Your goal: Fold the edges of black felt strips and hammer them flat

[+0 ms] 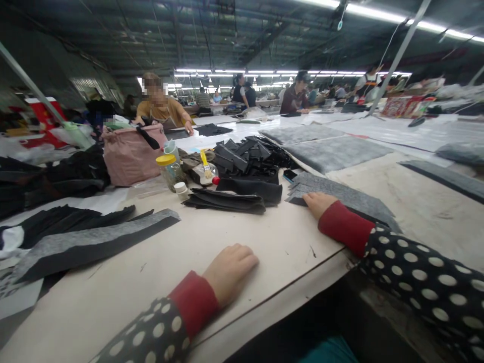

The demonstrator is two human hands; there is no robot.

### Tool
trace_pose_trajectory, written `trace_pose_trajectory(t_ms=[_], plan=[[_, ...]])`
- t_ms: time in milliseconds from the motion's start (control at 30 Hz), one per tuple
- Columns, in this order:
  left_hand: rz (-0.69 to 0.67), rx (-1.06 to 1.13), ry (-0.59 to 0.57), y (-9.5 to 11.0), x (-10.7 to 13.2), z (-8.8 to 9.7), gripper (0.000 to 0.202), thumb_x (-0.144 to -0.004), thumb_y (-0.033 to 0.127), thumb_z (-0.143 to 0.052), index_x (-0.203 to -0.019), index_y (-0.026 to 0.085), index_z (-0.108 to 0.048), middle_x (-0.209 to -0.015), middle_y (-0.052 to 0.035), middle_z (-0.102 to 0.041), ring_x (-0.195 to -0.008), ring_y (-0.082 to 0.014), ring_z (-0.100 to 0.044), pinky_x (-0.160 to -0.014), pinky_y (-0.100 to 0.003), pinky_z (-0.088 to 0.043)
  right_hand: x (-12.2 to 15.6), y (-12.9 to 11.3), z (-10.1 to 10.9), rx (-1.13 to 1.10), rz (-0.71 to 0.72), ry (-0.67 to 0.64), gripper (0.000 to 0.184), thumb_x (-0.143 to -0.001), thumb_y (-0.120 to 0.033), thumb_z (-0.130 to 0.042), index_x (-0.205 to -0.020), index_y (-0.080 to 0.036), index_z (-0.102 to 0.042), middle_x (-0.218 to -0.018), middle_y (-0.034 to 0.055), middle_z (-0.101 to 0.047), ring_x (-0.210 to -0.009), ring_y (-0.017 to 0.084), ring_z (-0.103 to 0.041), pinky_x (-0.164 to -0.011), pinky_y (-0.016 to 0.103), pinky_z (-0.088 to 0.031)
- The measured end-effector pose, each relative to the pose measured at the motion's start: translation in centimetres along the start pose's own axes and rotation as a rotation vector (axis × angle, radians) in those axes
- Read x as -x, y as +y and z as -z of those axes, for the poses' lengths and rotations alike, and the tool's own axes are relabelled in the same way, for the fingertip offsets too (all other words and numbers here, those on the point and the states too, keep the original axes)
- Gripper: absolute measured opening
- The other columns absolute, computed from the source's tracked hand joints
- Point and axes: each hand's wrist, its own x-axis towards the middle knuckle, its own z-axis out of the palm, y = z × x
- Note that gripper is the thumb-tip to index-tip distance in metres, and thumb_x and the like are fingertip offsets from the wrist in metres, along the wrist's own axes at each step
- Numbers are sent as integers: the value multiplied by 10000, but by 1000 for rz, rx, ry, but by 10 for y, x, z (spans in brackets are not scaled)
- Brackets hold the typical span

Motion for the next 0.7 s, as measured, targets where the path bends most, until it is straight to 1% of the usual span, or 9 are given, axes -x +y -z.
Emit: trace_pose_trajectory(t_ms=[100, 167, 267, 333, 433, 533, 600, 633, 700], plan=[[-40, -21, -19, 6, -15, -1, 222, -809, 118, -376, -942, 180, -542, -905, -46, -552, -824, -171, -464, -745, -301, -409, -4, 13, 2, -44, -35, 11, 305, -828, -177, -335, -901, -144, -630, -883, 105, -616, -825, 194, -560, -701, 287, -405], [-77, -27, -23, 11, -31, -5, 221, -822, 131, -366, -949, 180, -540, -914, -45, -555, -831, -167, -472, -752, -296, -415, -1, 24, 3, -143, -89, 74, 305, -831, -256, -353, -902, -163, -635, -871, 84, -623, -810, 185, -563, -687, 270, -410], [-144, -24, 26, 20, -69, -16, 243, -839, 155, -356, -1023, 178, -512, -993, -47, -552, -890, -168, -478, -795, -292, -417, 8, 33, 3, -304, -150, 171, 301, -805, -301, -392, -962, -192, -625, -903, 59, -637, -811, 184, -569, -672, 261, -413], [-158, -34, 105, 27, -101, -28, 284, -847, 174, -349, -1106, 167, -466, -1105, -59, -517, -978, -180, -457, -837, -301, -407, 14, 31, 4, -337, -148, 178, 305, -786, -306, -417, -993, -206, -617, -916, 53, -645, -796, 190, -578, -657, 265, -414], [-122, -71, 206, 35, -150, -46, 315, -859, 204, -325, -1148, 140, -433, -1198, -80, -464, -1059, -194, -420, -880, -322, -386, 17, 22, 6, -376, -134, 190, 301, -773, -306, -441, -1003, -219, -615, -863, 45, -659, -753, 185, -586, -637, 265, -415], [5, -89, 247, 36, -186, -58, 339, -848, 279, -361, -1145, 133, -434, -1196, -87, -466, -1078, -214, -407, -878, -356, -380, 12, 19, 3, -464, -138, 231, 285, -772, -320, -451, -972, -214, -626, -779, 37, -662, -688, 166, -583, -619, 257, -421], [95, -98, 237, 33, -198, -64, 361, -846, 334, -358, -1140, 141, -441, -1174, -87, -482, -1071, -228, -411, -871, -388, -373, 9, 32, -2, -559, -192, 259, 289, -775, -348, -451, -946, -200, -632, -719, 34, -655, -634, 159, -576, -588, 261, -428], [119, -102, 227, 31, -200, -66, 368, -851, 354, -343, -1137, 146, -445, -1166, -85, -488, -1068, -231, -412, -870, -400, -367, 10, 44, -4, -627, -237, 284, 299, -778, -363, -449, -939, -189, -631, -703, 37, -652, -616, 157, -575, -570, 264, -433], [124, -103, 212, 27, -202, -69, 385, -859, 377, -313, -1145, 155, -443, -1178, -82, -483, -1083, -230, -398, -880, -409, -351, 17, 79, -5, -761, -335, 349, 343, -803, -387, -417, -960, -155, -615, -733, 69, -654, -609, 161, -586, -542, 272, -447]])
